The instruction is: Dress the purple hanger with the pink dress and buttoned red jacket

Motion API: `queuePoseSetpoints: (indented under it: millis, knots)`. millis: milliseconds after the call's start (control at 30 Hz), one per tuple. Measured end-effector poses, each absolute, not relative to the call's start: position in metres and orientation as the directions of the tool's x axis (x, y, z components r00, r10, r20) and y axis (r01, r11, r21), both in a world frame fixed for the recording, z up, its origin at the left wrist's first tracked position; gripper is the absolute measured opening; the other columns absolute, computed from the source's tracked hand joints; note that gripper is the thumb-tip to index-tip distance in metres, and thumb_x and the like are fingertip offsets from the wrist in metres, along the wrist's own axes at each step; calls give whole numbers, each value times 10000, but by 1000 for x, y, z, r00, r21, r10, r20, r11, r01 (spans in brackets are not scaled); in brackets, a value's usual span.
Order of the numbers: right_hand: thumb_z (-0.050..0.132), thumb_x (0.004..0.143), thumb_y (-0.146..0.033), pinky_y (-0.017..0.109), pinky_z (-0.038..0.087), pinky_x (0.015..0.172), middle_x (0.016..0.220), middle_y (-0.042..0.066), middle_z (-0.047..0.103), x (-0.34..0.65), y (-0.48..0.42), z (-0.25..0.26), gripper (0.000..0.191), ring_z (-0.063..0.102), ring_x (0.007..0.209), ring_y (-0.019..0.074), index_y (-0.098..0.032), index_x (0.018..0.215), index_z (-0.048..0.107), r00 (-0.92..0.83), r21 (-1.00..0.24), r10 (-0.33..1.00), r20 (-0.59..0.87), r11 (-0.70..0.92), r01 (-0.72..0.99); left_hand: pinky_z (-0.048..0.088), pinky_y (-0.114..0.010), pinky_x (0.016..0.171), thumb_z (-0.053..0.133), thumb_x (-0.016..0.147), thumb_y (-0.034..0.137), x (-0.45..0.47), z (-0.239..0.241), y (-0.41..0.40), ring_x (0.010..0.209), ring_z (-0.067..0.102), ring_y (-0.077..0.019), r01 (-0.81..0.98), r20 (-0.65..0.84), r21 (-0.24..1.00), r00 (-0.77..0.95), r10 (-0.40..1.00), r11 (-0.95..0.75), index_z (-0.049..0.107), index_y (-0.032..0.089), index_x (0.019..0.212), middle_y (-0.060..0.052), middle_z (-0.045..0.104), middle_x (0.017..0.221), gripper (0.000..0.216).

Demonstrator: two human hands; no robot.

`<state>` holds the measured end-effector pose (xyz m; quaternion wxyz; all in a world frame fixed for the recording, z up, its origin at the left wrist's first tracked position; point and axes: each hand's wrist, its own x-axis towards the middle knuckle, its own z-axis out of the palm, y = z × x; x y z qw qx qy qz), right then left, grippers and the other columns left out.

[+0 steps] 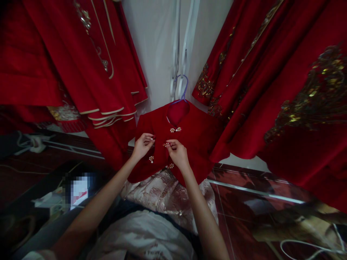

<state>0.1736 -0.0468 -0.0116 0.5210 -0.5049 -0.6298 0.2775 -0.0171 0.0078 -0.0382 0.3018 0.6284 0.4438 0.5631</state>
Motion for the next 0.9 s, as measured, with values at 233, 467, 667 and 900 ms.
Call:
queuePoseSetpoints:
  millis: [233, 467, 667, 900]
  knots:
    - [637, 777, -300, 251, 524, 717, 936, 64, 720, 156, -21, 15, 239, 662, 765, 135, -167, 972, 681, -69, -890, 909, 412, 417, 185, 519, -221, 674, 639, 691, 123, -12, -29, 12, 682, 635, -98, 109, 370, 925, -38, 928, -365, 630, 146, 833, -28, 685, 793, 144]
    - [617, 789, -248, 271, 537, 718, 887, 24, 725, 146, 2, 0, 189, 666, 752, 138, -209, 957, 696, -56, -834, 905, 423, 412, 367, 549, -298, 807, 691, 683, 186, -7, -21, 7, 758, 676, -132, -4, 343, 939, -25, 939, -343, 678, 124, 893, -59, 722, 829, 219]
    - [591, 816, -234, 286, 530, 776, 926, 40, 702, 140, -6, -2, 176, 652, 758, 137, -200, 957, 691, 6, -783, 867, 498, 447, 434, 560, -326, 834, 727, 679, 228, -3, -24, 6, 779, 692, -150, -2, 343, 939, -29, 939, -344, 698, 121, 914, -80, 736, 878, 260]
    - [539, 861, -274, 267, 526, 709, 947, 67, 658, 130, -11, -7, 212, 620, 760, 147, -181, 985, 683, 73, -754, 833, 549, 455, 473, 568, -329, 801, 695, 692, 198, -4, -26, 11, 756, 699, -164, 74, 371, 928, -76, 926, -366, 716, 116, 873, -88, 744, 860, 200]
